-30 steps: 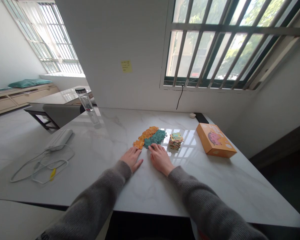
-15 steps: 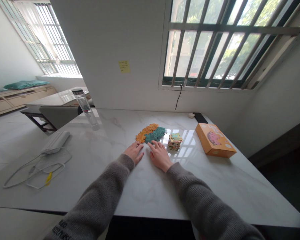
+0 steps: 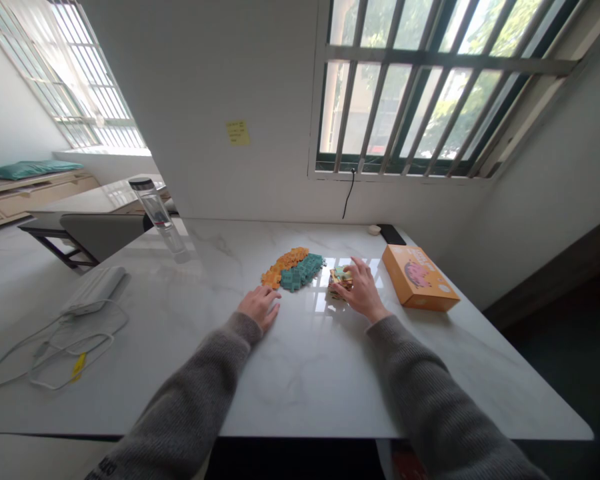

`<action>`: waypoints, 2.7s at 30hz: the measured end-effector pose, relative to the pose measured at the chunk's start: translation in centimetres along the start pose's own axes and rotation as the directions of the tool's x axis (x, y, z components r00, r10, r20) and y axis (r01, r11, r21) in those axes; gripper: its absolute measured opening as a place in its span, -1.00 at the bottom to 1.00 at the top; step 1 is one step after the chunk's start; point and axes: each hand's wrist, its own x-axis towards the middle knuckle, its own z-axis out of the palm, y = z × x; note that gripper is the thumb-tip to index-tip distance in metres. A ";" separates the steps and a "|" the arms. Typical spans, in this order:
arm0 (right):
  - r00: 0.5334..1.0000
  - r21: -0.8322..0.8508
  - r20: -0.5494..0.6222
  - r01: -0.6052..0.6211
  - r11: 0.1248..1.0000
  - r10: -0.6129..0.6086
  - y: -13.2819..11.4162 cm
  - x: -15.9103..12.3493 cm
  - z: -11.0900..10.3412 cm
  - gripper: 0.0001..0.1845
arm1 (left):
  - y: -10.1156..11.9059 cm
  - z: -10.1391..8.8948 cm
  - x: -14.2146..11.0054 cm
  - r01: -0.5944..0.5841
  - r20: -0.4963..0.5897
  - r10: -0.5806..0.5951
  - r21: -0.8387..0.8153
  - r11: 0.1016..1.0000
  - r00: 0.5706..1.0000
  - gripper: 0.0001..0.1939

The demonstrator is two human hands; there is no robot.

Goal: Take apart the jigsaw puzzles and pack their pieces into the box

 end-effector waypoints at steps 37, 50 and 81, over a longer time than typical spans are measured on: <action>0.937 0.567 0.317 -0.061 0.822 -0.149 -8.5 -3.8 0.7 -0.41 | 3.7 2.5 1.8 0.241 0.223 -0.159 -0.965 0.102 0.962 -0.39; 0.891 0.602 0.452 -0.274 0.750 -0.037 -6.0 -3.2 1.5 -0.50 | 3.7 2.3 0.9 -0.015 0.018 0.032 -0.604 0.796 0.999 -0.32; 0.756 0.767 0.618 -0.518 0.379 -0.216 -6.6 -3.3 0.6 -0.23 | 4.1 1.3 0.8 0.136 0.154 -0.043 -0.671 0.729 0.987 -0.46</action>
